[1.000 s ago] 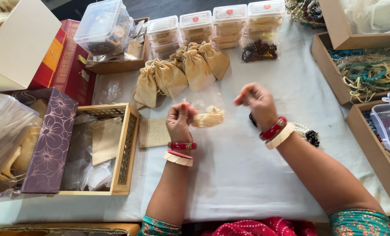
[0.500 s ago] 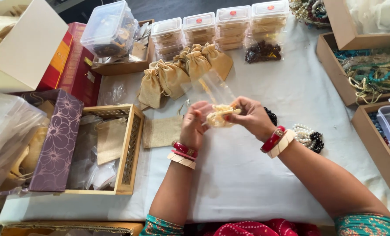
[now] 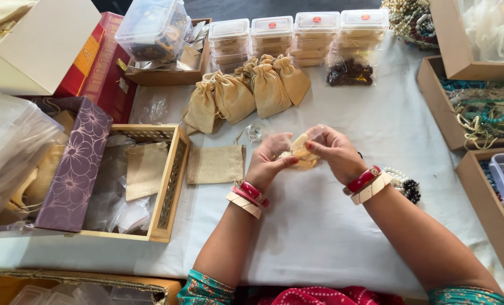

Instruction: The person picks up various beaded bracelets and necklaces from a table and places them into small clear plastic bags. They handle the jewelry by hand, folding and arranging the items before sealing them inside the packaging.

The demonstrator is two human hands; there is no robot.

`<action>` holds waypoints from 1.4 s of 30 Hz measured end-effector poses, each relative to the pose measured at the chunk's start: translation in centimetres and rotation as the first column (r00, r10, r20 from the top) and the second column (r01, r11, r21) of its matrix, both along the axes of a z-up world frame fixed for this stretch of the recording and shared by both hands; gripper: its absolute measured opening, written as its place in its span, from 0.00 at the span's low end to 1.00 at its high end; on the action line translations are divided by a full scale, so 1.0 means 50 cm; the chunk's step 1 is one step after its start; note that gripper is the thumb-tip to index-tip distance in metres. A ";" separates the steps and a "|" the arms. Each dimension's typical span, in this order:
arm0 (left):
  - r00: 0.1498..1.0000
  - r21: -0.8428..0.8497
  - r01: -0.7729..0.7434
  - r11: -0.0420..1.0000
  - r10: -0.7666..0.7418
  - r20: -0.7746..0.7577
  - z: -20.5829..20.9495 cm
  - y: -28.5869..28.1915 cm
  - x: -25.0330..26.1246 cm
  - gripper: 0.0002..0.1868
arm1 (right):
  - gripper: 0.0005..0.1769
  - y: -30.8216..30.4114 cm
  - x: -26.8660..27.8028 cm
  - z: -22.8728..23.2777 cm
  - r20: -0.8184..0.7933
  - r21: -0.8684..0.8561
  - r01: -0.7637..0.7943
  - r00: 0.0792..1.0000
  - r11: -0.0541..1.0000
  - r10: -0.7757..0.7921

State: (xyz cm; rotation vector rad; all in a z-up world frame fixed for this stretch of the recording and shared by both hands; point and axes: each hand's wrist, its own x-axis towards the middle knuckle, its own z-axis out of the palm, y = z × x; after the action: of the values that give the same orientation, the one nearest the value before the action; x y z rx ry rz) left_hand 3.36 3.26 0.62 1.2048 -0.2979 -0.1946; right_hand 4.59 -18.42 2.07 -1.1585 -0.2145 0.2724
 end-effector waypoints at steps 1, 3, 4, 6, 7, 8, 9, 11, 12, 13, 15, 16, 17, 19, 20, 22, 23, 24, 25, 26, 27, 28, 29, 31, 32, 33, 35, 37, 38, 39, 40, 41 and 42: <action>1.000 -0.007 -0.001 1.000 0.001 0.001 -0.024 0.000 0.010 0.30 | 0.10 0.001 -0.003 0.013 0.001 -0.007 -0.001 1.000 1.000 0.001; 0.993 0.000 -0.036 0.999 0.036 -0.115 -0.073 0.003 0.026 0.26 | 0.13 0.005 -0.009 0.035 -0.147 0.020 -0.050 0.988 0.999 0.052; 0.993 -0.004 -0.041 0.999 0.040 -0.115 -0.076 0.004 0.028 0.26 | 0.13 -0.006 0.005 -0.001 -0.146 0.015 -0.054 0.988 0.998 0.056; 0.993 -0.050 0.025 0.998 -0.030 -0.116 -0.080 0.005 0.032 0.24 | 0.08 -0.030 0.035 -0.070 0.040 -0.028 0.026 0.999 0.999 -0.025; 0.993 -0.053 0.021 0.998 -0.027 -0.116 -0.076 0.002 0.025 0.24 | 0.08 -0.023 0.027 -0.046 0.040 -0.031 0.023 0.999 0.999 -0.022; 0.988 -0.103 0.029 0.994 -0.044 -0.148 -0.071 -0.001 0.019 0.23 | 0.08 -0.017 0.019 -0.021 0.020 -0.052 -0.046 0.999 0.998 0.047; 0.982 -0.152 0.035 0.988 -0.062 -0.180 -0.066 -0.005 0.014 0.23 | 0.09 -0.011 0.011 0.003 -0.002 -0.072 -0.115 0.993 0.991 0.115; 0.984 -0.149 0.013 0.989 -0.039 -0.175 -0.053 -0.007 0.011 0.22 | 0.11 -0.003 0.003 0.024 -0.024 -0.119 -0.126 0.992 0.985 0.124; 0.984 -0.141 -0.007 0.990 -0.018 -0.175 -0.048 -0.007 0.009 0.21 | 0.13 0.001 -0.003 0.033 -0.051 -0.159 -0.134 0.991 0.978 0.127; 0.984 -0.145 -0.007 0.989 -0.019 -0.174 -0.072 -0.010 0.017 0.21 | 0.13 -0.009 0.007 0.003 -0.051 -0.163 -0.134 0.991 0.978 0.127; 0.995 -0.176 -0.068 0.982 0.054 -0.085 -0.122 -0.014 0.031 0.19 | 0.08 -0.026 0.026 -0.057 -0.070 -0.219 -0.100 0.994 0.971 0.086; 0.995 -0.179 -0.070 0.981 0.056 -0.085 -0.138 -0.013 0.040 0.19 | 0.08 -0.022 0.025 -0.059 -0.070 -0.221 -0.101 0.994 0.970 0.088; 0.996 -0.209 -0.031 0.977 0.014 -0.083 -0.153 -0.012 0.049 0.18 | 0.08 -0.018 0.024 -0.061 0.033 -0.231 -0.020 0.999 0.973 0.029; 0.996 -0.241 0.008 0.971 -0.029 -0.083 -0.135 -0.008 0.042 0.18 | 0.09 -0.012 0.016 -0.055 0.133 -0.235 0.061 0.991 0.970 -0.030; 0.995 -0.172 0.052 0.984 -0.065 -0.070 -0.099 -0.005 0.032 0.20 | 0.10 -0.010 0.014 -0.044 0.177 -0.254 0.157 0.978 0.954 -0.114; 0.993 -0.104 0.095 0.990 -0.102 -0.056 -0.072 0.000 0.026 0.25 | 0.11 -0.008 0.007 -0.008 0.225 -0.271 0.252 0.955 0.929 -0.194; 0.992 -0.133 0.041 0.990 -0.056 -0.112 -0.081 0.001 0.032 0.25 | 0.11 -0.007 0.002 0.017 0.086 -0.231 0.102 0.993 0.968 -0.084; 0.985 -0.159 -0.017 0.987 -0.011 -0.170 -0.090 0.003 0.038 0.24 | 0.13 -0.007 -0.002 0.042 -0.052 -0.172 -0.044 0.998 0.984 0.036; 0.986 -0.163 -0.018 0.986 -0.010 -0.167 -0.083 0.006 0.038 0.24 | 0.13 -0.008 -0.001 0.041 -0.049 -0.176 -0.045 0.998 0.983 0.037; 0.979 -0.190 0.001 0.982 -0.040 -0.199 -0.077 0.010 0.036 0.26 | 0.14 -0.009 0.000 0.040 -0.078 -0.193 -0.108 0.992 0.975 0.094; 0.971 -0.218 0.020 0.976 -0.071 -0.229 -0.072 0.013 0.035 0.28 | 0.16 -0.011 0.001 0.039 -0.109 -0.209 -0.170 0.983 0.963 0.150; 0.971 -0.222 0.015 0.975 -0.067 -0.229 -0.054 0.012 0.024 0.28 | 0.16 -0.017 0.008 0.009 -0.110 -0.213 -0.175 0.982 0.961 0.155; 0.974 -0.235 0.069 0.969 -0.117 -0.196 -0.037 0.011 0.013 0.30 | 0.15 -0.023 0.014 -0.020 -0.021 -0.209 -0.135 0.991 0.968 0.134; 0.974 -0.248 0.122 0.961 -0.164 -0.157 -0.028 0.011 0.006 0.32 | 0.15 -0.029 0.023 -0.050 0.071 -0.205 -0.096 0.991 0.974 0.113; 0.975 -0.241 0.115 0.964 -0.155 -0.157 -0.038 0.010 0.008 0.28 | 0.16 -0.029 0.024 -0.051 0.075 -0.183 -0.077 0.993 0.980 0.092; 0.977 -0.234 0.108 0.966 -0.147 -0.157 -0.049 0.009 0.010 0.24 | 0.17 -0.030 0.025 -0.052 0.078 -0.162 -0.058 0.994 0.985 0.072; 0.976 -0.259 0.059 0.964 -0.110 -0.186 -0.063 -0.005 0.013 0.21 | 0.18 -0.020 0.010 -0.002 0.041 -0.162 -0.150 0.986 0.975 0.159; 0.973 -0.279 0.009 0.960 -0.073 -0.218 -0.084 -0.012 0.016 0.18 | 0.19 -0.005 -0.007 0.042 0.002 -0.154 -0.241 0.970 0.958 0.244; 0.982 -0.176 -0.061 0.982 0.027 -0.188 -0.096 -0.015 0.019 0.17 | 0.27 0.004 -0.015 0.064 -0.013 -0.208 -0.283 0.958 0.936 0.287; 0.981 -0.074 -0.136 0.988 0.123 -0.149 -0.108 -0.017 0.022 0.16 | 0.35 0.013 -0.023 0.085 -0.030 -0.261 -0.323 0.944 0.909 0.327; 0.981 -0.075 -0.135 0.988 0.123 -0.150 -0.098 -0.012 0.023 0.16 | 0.35 0.012 -0.019 0.073 -0.031 -0.262 -0.323 0.945 0.909 0.327; 0.988 -0.079 -0.095 0.992 0.085 -0.128 -0.089 -0.007 0.023 0.15 | 0.34 0.011 -0.016 0.061 -0.032 -0.248 -0.293 0.955 0.923 0.294; 0.993 -0.083 -0.056 0.995 0.047 -0.106 -0.080 -0.003 0.024 0.15 | 0.33 0.010 -0.012 0.050 -0.034 -0.237 -0.262 0.965 0.936 0.261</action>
State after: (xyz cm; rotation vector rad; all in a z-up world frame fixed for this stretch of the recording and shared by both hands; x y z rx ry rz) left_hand 4.56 3.11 -3.40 1.1118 -0.1824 -0.1970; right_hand 3.98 -17.94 4.57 -1.3695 -0.3422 0.5473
